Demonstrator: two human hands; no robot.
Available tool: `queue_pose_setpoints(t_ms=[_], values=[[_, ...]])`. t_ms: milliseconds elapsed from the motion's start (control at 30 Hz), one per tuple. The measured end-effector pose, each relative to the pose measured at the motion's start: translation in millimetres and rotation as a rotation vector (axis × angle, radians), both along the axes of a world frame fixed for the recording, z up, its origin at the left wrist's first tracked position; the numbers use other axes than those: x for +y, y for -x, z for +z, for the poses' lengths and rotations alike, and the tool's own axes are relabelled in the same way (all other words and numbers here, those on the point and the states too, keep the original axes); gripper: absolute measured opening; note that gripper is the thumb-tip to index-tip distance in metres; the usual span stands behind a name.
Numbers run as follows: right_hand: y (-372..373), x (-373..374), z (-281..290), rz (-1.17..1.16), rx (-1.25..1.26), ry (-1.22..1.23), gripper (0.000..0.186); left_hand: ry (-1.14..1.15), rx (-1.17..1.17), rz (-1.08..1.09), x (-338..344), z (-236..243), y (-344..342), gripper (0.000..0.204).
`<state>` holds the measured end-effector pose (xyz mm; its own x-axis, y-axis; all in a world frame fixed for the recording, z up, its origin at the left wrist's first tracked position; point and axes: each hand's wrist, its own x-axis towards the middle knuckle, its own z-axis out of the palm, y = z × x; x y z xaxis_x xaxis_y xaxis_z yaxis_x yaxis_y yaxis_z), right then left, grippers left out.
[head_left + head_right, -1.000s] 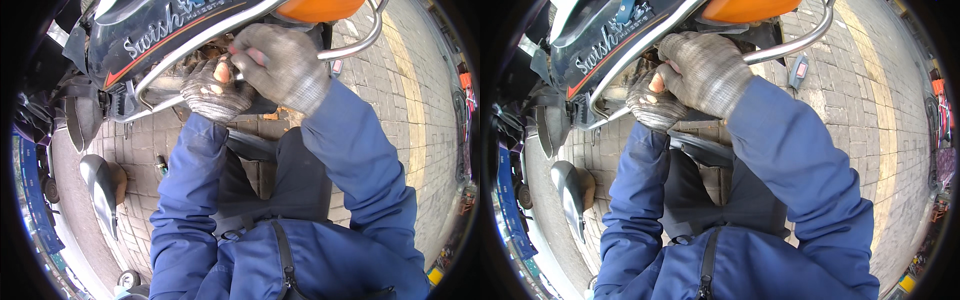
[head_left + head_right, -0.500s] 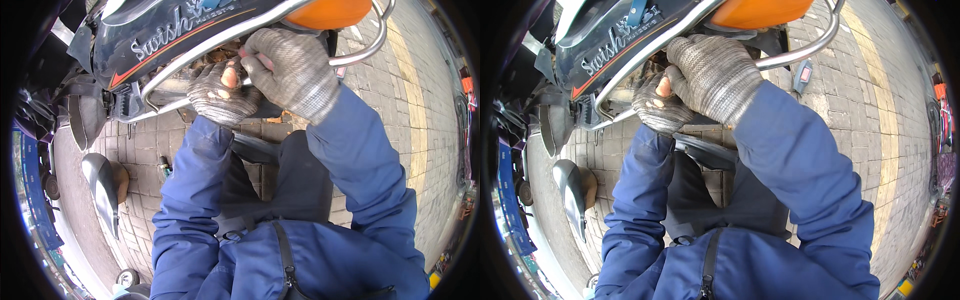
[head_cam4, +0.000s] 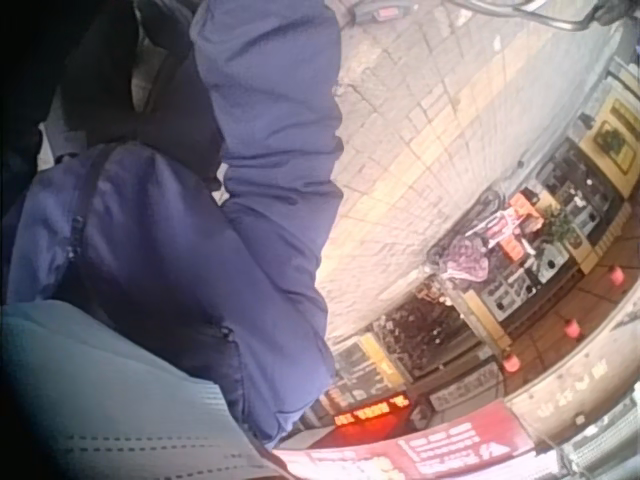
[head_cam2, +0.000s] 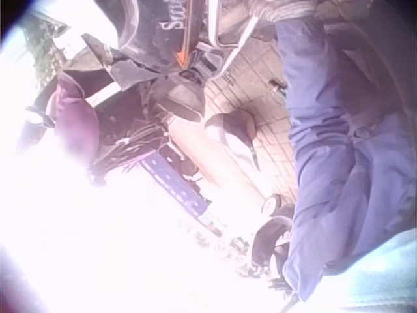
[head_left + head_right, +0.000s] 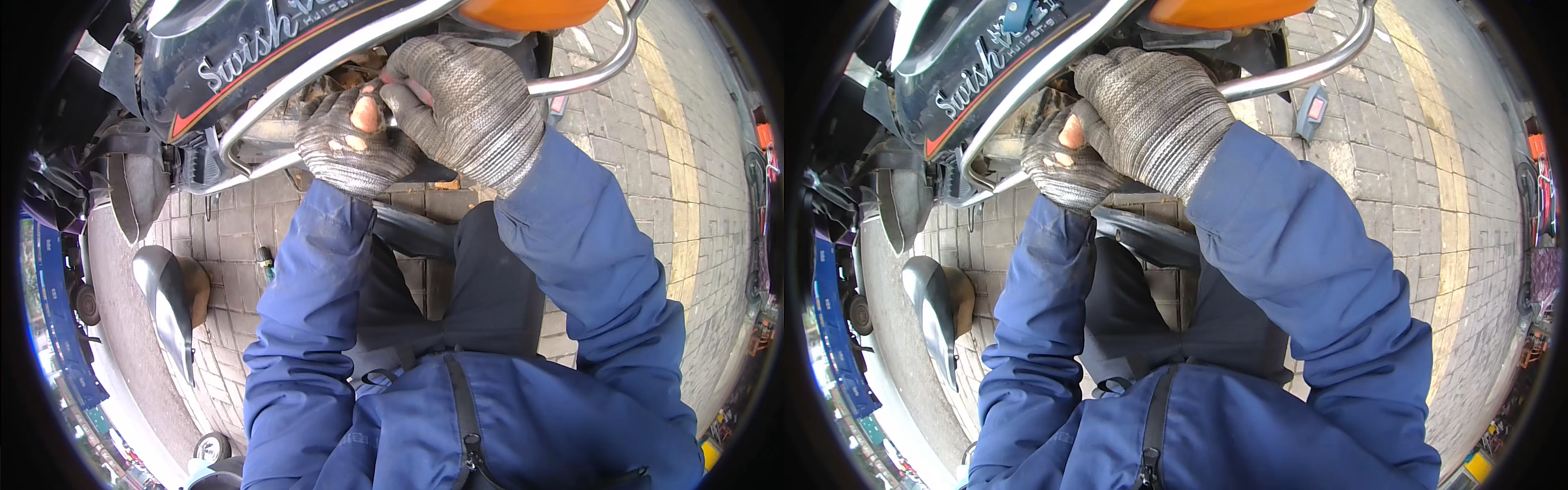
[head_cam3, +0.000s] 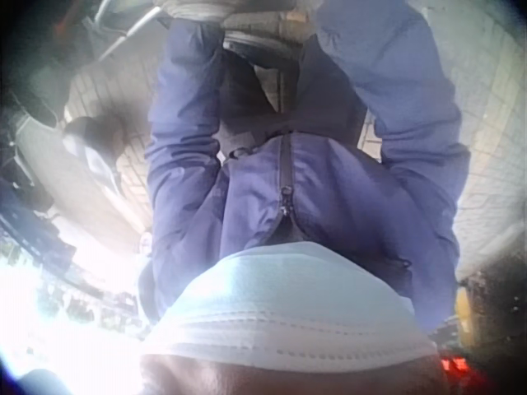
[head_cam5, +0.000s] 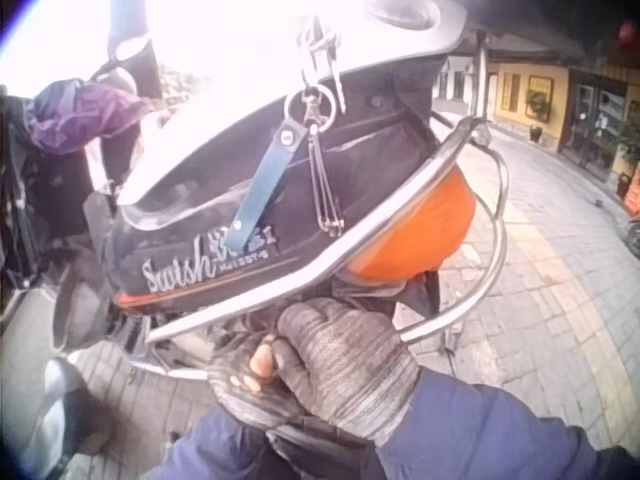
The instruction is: The person kneels beside a scooter and uses a screwdriver to loosen and remove fasteners from the rear wheel area. They detach a plastic cover and set it aside, then reach into the exposed engine compartment to adjust internal components.
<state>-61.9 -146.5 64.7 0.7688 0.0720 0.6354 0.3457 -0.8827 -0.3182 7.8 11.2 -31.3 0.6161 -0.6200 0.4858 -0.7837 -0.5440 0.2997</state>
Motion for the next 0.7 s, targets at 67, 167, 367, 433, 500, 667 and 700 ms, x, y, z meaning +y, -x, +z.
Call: queue_pose_setpoints(t_ms=[67,167,367,433,500,667,700], values=[[1,-1,-3,-0.017,-0.024,-0.002,0.014,0.106,0.211,-0.076,1,-10,-2,0.067],[4,-2,-5,0.022,-0.096,0.004,0.015,0.289,0.503,-0.179,-1,-24,-10,0.07],[-4,6,3,-0.002,0.11,0.047,0.019,0.761,1.09,-0.553,-5,-23,-1,0.083],[4,2,6,-0.021,0.105,-0.012,0.018,0.337,0.757,-0.32,-1,-7,2,0.079],[25,-10,7,0.039,-0.103,-0.094,0.017,0.172,0.504,-0.154,1,10,6,0.06],[111,-98,-16,-0.013,0.042,-0.637,0.03,0.165,-0.166,-0.039,-11,36,16,0.035],[125,-126,-27,0.089,0.054,-0.828,0.037,0.15,-0.208,-0.012,-13,38,17,0.04]])
